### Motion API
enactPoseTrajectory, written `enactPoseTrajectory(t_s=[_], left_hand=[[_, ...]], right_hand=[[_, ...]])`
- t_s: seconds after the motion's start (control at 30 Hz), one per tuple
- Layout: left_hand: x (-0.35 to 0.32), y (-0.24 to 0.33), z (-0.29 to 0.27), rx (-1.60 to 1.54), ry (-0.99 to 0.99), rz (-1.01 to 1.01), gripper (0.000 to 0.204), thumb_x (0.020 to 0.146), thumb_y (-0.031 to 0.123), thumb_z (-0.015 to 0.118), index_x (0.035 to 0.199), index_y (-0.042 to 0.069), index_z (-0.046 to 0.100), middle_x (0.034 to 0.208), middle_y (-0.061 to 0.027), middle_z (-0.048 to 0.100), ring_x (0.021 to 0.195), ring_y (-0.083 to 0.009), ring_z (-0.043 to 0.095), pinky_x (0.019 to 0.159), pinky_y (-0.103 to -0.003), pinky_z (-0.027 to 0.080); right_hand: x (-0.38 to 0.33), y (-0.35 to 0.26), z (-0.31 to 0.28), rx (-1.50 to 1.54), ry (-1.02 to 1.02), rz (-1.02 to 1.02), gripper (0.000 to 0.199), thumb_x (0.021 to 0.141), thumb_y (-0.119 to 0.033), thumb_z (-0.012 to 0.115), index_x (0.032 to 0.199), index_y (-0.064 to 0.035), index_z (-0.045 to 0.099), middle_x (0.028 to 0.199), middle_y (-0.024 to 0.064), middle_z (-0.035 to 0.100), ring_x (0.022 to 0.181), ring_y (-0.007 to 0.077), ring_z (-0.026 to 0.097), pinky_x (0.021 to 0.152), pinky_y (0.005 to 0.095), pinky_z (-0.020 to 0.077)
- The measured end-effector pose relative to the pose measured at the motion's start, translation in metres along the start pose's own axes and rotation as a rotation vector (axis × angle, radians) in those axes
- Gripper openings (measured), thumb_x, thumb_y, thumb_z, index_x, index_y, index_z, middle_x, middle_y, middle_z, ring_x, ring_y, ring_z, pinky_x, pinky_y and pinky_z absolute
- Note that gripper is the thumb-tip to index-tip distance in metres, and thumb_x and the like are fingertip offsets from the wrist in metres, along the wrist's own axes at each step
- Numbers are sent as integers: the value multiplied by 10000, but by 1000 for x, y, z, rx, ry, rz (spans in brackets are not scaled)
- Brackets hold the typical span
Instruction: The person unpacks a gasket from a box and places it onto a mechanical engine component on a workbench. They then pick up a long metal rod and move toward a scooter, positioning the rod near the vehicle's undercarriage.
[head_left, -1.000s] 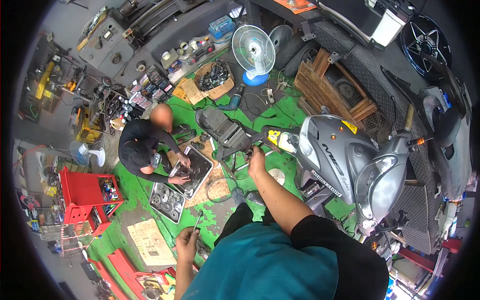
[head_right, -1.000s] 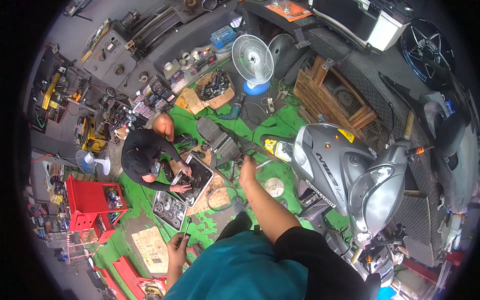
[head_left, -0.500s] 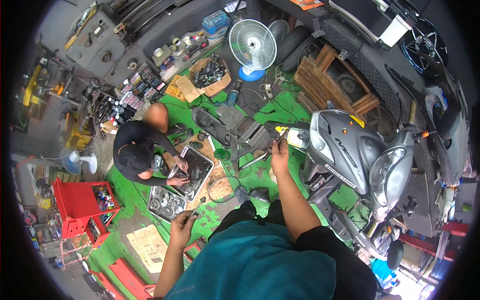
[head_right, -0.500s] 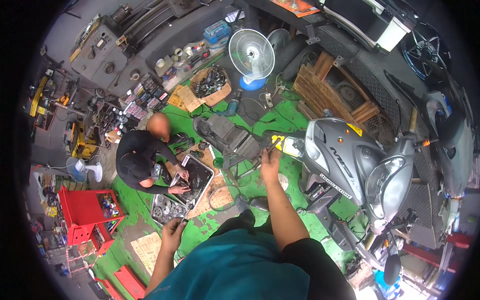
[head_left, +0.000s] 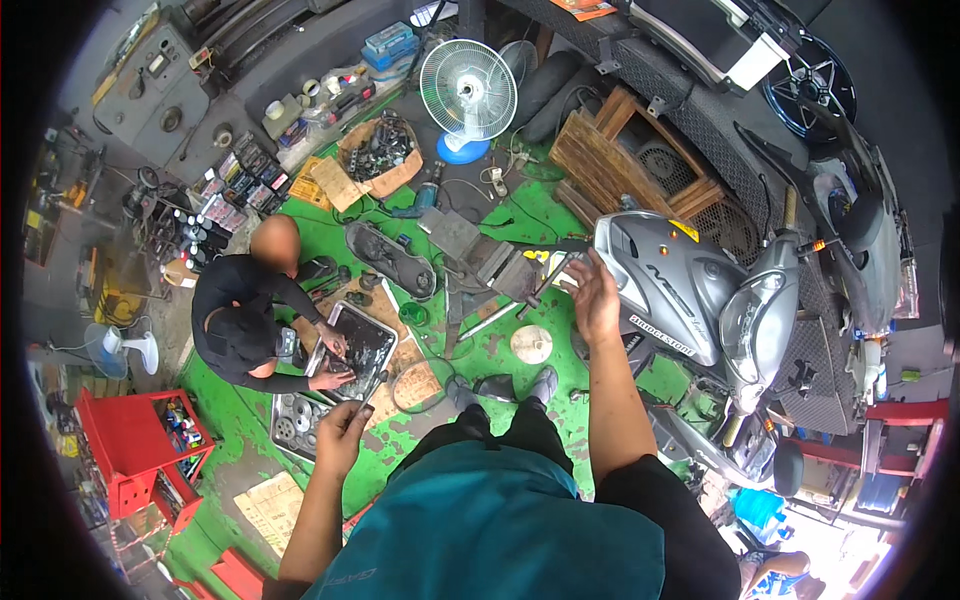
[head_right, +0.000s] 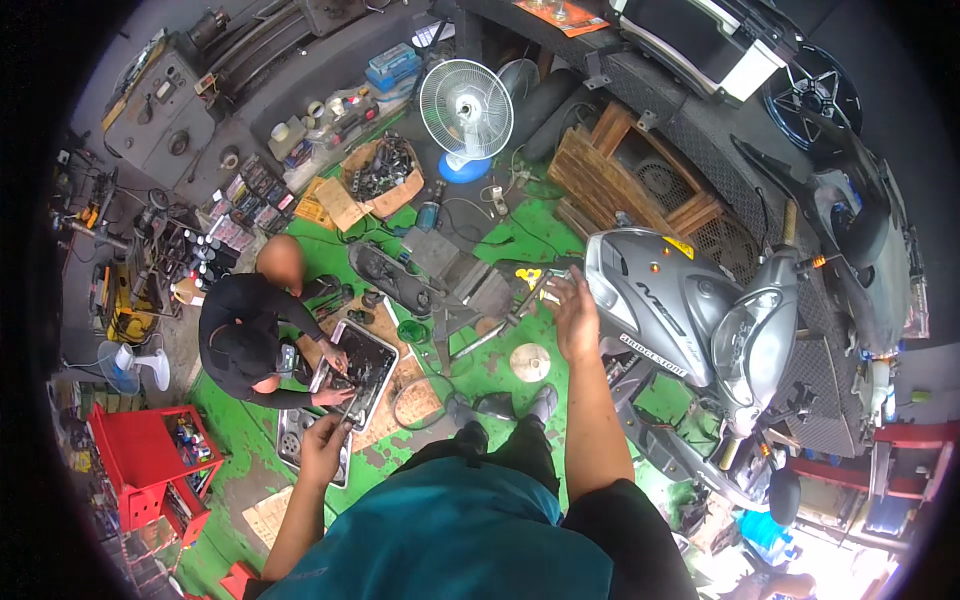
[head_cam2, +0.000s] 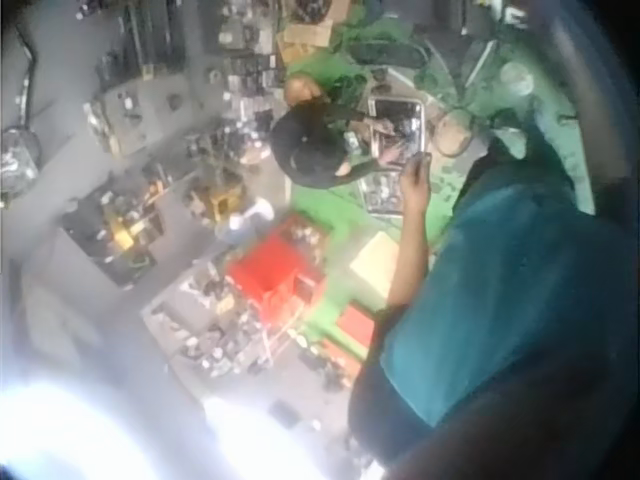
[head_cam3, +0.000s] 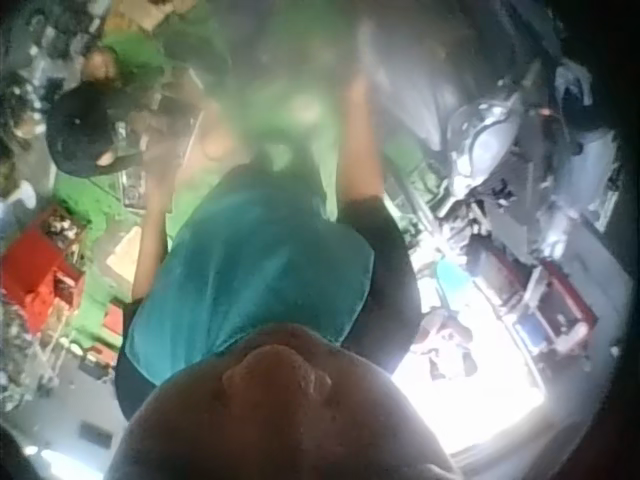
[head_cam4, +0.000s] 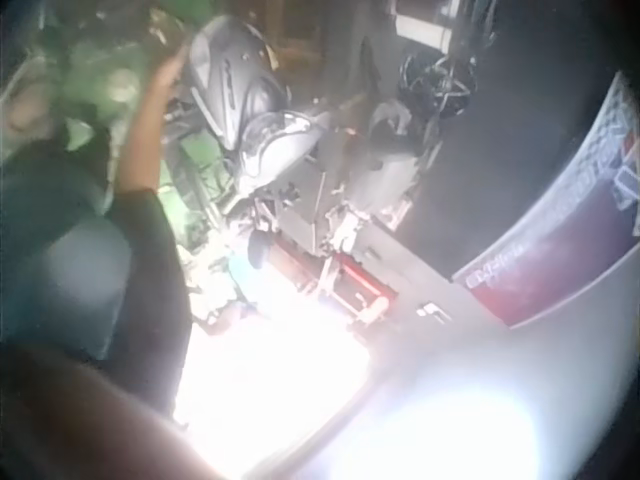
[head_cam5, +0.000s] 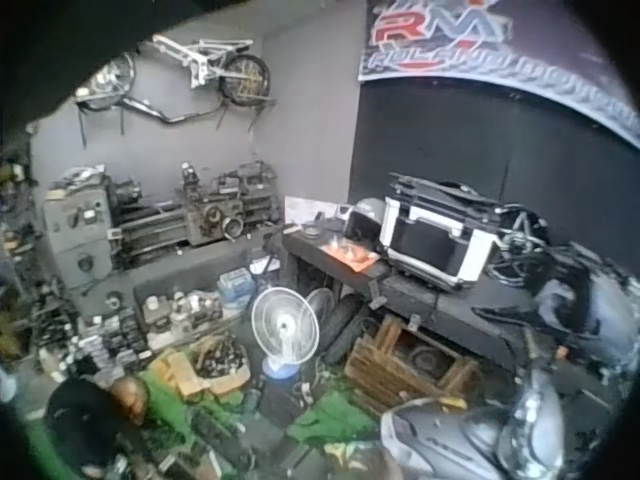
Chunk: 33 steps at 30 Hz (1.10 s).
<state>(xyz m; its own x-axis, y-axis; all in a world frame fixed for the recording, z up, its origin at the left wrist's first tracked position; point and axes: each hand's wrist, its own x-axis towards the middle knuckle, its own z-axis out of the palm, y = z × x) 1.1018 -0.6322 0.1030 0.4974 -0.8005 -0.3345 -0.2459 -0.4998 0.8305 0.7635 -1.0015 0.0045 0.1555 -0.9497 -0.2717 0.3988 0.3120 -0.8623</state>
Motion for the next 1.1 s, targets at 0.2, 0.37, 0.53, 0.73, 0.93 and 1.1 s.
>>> enactPoseTrajectory(t_s=[0.2, 0.37, 0.53, 0.73, 0.93, 1.1], left_hand=[[11, 16, 9, -8, -74, 23, 160, 1009, 141, 716, 988, -17, 721, 726, 0, 577, 676, -84, 488, 609, -285, 414], [13, 22, 19, -39, -62, 52, 175, 1013, 153, 716, 1054, -15, 741, 777, -24, 651, 718, -91, 558, 659, -280, 459], [9, 16, 32, -100, -49, 40, 180, 1015, 148, 716, 1092, -13, 738, 809, -12, 668, 733, -84, 566, 667, -271, 466], [14, 24, 35, -177, -45, 52, 168, 1014, 140, 717, 1078, -14, 744, 793, 3, 641, 708, -82, 536, 648, -274, 451], [24, 28, 44, -183, -36, 125, 165, 1013, 133, 719, 1070, -20, 740, 761, 11, 599, 686, -75, 496, 616, -268, 410], [20, 30, 45, -154, -73, 36, 195, 1020, 149, 717, 1103, -27, 733, 836, -10, 656, 773, -89, 559, 698, -279, 461]], right_hand=[[-4, -19, 52, 192, -24, 83, 894, 1089, -670, 320, 1617, 50, 271, 1463, 256, 547, 1356, 359, 545, 1201, 469, 365], [-30, 9, 73, 296, 67, -151, 760, 1108, -606, 380, 1440, 58, 542, 1271, 176, 639, 1165, 274, 587, 1054, 395, 424], [-88, 32, 99, -150, 111, -322, 566, 1129, -460, 441, 1243, 49, 659, 984, 116, 699, 946, 226, 591, 887, 373, 438], [-141, 81, 62, -1137, -332, -556, 395, 1083, -333, 466, 1197, -30, 691, 1215, 121, 726, 1229, 282, 613, 1097, 412, 421], [-44, 90, 2, 249, 59, 544, 515, 1000, -422, 462, 1310, -43, 621, 1479, 146, 591, 1490, 299, 409, 1257, 577, 163], [-36, 22, 30, 258, 95, 287, 567, 990, -499, 402, 1265, -65, 642, 1403, 96, 596, 1223, 246, 497, 1103, 449, 277]])
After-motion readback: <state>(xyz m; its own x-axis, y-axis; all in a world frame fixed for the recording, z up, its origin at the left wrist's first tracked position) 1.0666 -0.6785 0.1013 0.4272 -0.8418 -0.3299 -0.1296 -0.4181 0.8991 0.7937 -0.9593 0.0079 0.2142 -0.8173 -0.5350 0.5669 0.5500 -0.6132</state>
